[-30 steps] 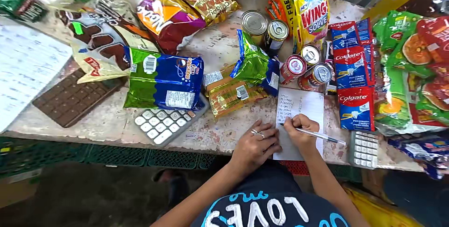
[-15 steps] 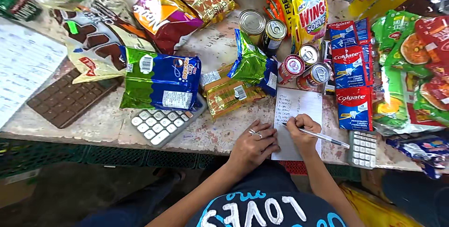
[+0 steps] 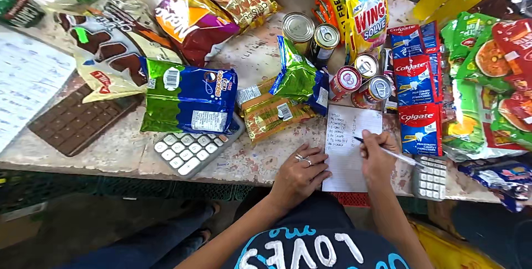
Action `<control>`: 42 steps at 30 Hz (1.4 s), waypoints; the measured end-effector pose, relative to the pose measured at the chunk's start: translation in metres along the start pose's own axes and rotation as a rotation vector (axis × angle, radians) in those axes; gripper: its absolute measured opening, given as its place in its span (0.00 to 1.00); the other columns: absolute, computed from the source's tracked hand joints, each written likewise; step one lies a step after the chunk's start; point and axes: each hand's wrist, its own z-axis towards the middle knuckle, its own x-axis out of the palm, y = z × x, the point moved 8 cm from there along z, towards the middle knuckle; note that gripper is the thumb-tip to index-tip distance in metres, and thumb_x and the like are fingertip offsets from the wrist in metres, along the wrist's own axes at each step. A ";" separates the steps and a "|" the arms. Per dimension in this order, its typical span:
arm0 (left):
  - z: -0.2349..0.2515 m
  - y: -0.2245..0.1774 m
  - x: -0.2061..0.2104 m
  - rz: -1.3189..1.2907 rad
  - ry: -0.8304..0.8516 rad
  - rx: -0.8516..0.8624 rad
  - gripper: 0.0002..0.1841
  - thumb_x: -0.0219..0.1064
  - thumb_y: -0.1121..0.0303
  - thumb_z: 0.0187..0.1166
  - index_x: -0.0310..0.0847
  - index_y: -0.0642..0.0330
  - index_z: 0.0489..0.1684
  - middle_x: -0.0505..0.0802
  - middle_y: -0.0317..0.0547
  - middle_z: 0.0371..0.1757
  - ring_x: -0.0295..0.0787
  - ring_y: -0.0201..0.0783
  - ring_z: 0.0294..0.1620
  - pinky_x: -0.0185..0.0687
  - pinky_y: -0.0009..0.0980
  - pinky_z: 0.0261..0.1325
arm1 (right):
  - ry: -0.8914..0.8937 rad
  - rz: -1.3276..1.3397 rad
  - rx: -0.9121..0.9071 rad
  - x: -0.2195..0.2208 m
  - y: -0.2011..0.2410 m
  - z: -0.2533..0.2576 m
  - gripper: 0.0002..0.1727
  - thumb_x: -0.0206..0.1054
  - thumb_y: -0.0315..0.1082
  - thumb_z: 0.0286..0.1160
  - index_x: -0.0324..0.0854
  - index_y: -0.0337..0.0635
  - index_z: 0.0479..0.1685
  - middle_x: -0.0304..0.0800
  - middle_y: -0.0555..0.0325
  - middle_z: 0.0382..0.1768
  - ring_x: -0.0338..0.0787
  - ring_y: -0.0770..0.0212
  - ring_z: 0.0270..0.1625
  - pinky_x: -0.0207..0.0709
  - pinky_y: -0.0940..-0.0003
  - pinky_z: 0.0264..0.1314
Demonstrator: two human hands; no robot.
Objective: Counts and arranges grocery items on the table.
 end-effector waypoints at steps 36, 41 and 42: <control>0.001 -0.004 -0.003 -0.001 -0.011 0.008 0.09 0.73 0.59 0.78 0.96 0.53 0.41 0.96 0.38 0.60 0.87 0.42 0.72 0.72 0.47 0.85 | 0.148 -0.482 -0.375 -0.020 -0.006 -0.005 0.17 0.73 0.25 0.59 0.70 0.50 0.13 0.73 0.70 0.14 0.76 0.74 0.18 0.71 0.78 0.19; -0.011 -0.002 -0.005 0.018 -0.039 0.030 0.09 0.74 0.60 0.77 0.96 0.53 0.42 0.95 0.38 0.62 0.86 0.41 0.74 0.72 0.47 0.85 | 0.163 -0.492 -0.386 -0.020 -0.005 -0.008 0.17 0.71 0.25 0.59 0.69 0.51 0.12 0.72 0.71 0.14 0.75 0.74 0.18 0.69 0.78 0.18; -0.013 -0.002 -0.005 0.020 -0.044 0.031 0.09 0.75 0.60 0.77 0.96 0.53 0.42 0.95 0.38 0.62 0.86 0.41 0.74 0.72 0.46 0.85 | 0.166 -0.493 -0.392 -0.020 -0.006 -0.008 0.17 0.71 0.25 0.60 0.69 0.51 0.12 0.72 0.71 0.13 0.75 0.74 0.17 0.69 0.78 0.17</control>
